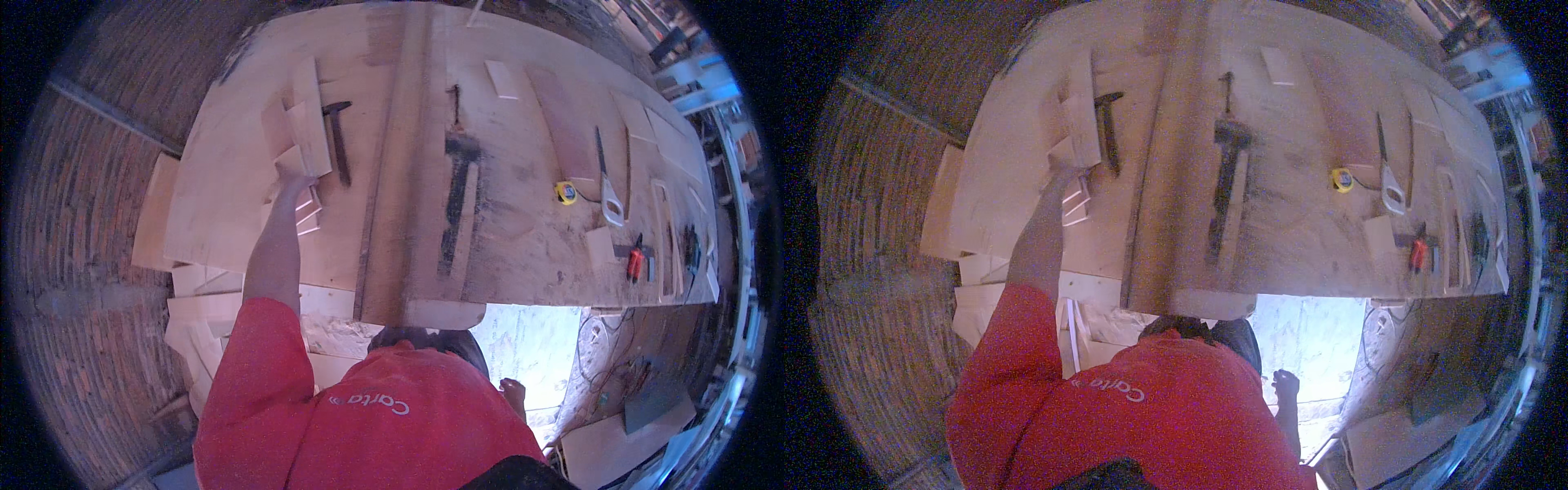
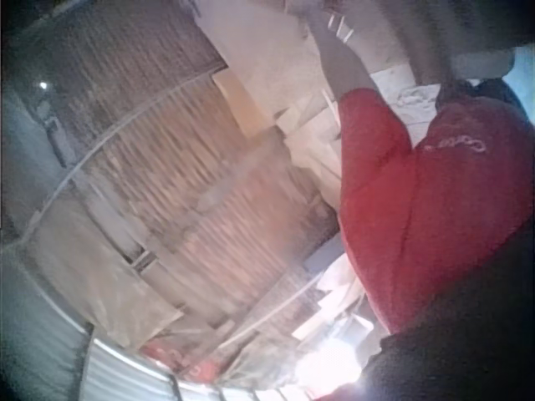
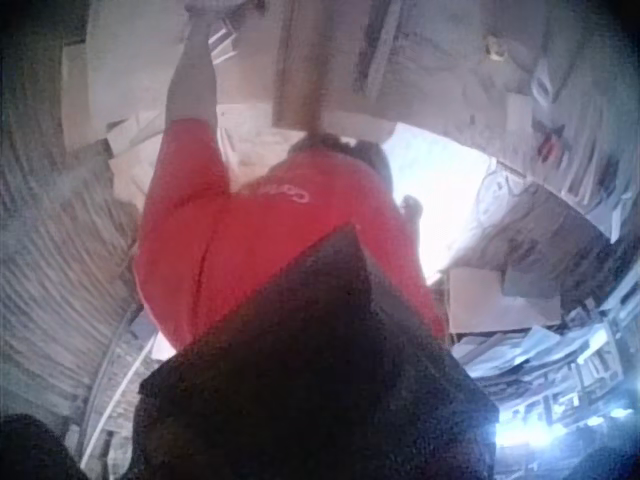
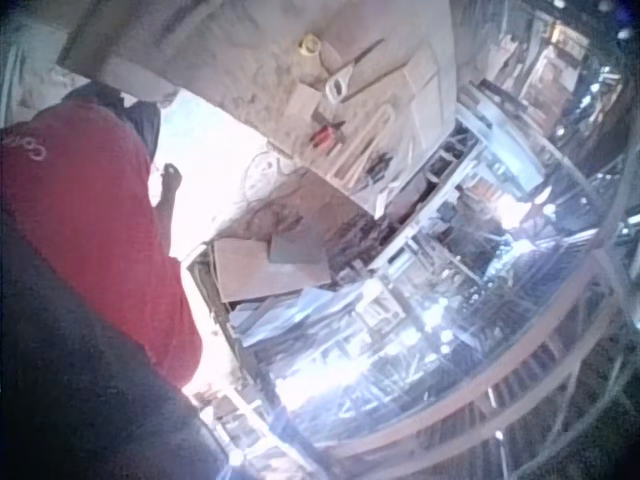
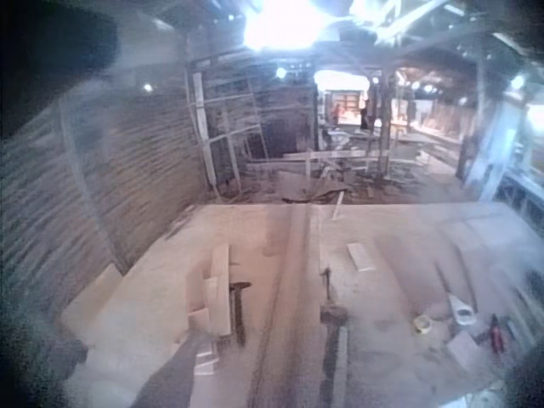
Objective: The person walks through a cluttered workshop, picks up a large wooden board, and places it on a workbench. They then handle several smaller wooden pieces, aligning them on the bench and fitting a curved wooden frame onto a rectangular piece.
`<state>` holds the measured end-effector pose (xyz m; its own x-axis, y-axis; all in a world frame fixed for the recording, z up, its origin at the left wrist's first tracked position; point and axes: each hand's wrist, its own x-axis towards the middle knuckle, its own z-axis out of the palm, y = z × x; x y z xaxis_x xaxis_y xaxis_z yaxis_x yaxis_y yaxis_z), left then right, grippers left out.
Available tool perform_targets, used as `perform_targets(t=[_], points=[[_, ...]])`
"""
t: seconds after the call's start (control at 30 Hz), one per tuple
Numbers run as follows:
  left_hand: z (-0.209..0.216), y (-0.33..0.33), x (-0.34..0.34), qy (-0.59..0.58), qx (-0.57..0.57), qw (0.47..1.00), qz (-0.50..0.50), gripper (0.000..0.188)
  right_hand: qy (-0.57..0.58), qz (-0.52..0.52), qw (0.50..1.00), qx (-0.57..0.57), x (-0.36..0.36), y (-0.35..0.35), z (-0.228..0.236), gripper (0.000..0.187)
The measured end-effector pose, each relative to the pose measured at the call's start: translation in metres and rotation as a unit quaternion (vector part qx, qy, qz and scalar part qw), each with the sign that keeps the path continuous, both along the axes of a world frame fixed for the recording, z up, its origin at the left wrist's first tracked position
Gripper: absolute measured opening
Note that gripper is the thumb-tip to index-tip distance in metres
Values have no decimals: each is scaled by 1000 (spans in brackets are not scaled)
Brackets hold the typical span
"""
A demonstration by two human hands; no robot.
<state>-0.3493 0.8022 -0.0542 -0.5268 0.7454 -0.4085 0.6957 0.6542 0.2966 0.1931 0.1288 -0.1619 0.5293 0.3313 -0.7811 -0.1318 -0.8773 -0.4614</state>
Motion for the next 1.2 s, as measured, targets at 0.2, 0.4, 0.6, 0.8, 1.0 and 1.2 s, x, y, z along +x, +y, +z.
perform_targets(t=[0.2,0.4,0.6,0.8,1.0,1.2], points=[[-25,5,-31,-219,156,963,-3,126,-6,-69,998,11,15,22,18,26],[14,12,-57,-217,317,923,-18,109,-36,-19,999,0,12,1,6,28],[38,43,15,-174,283,940,-71,102,-33,-38,998,-28,-5,-47,5,35],[-37,86,-10,-54,178,974,-132,90,-138,-11,990,-41,-45,-51,34,34],[-49,122,11,-143,65,979,-130,79,-175,91,974,-113,-107,-98,10,36],[-56,141,5,-235,38,964,-117,68,-172,152,968,-104,-131,-88,-12,37]])
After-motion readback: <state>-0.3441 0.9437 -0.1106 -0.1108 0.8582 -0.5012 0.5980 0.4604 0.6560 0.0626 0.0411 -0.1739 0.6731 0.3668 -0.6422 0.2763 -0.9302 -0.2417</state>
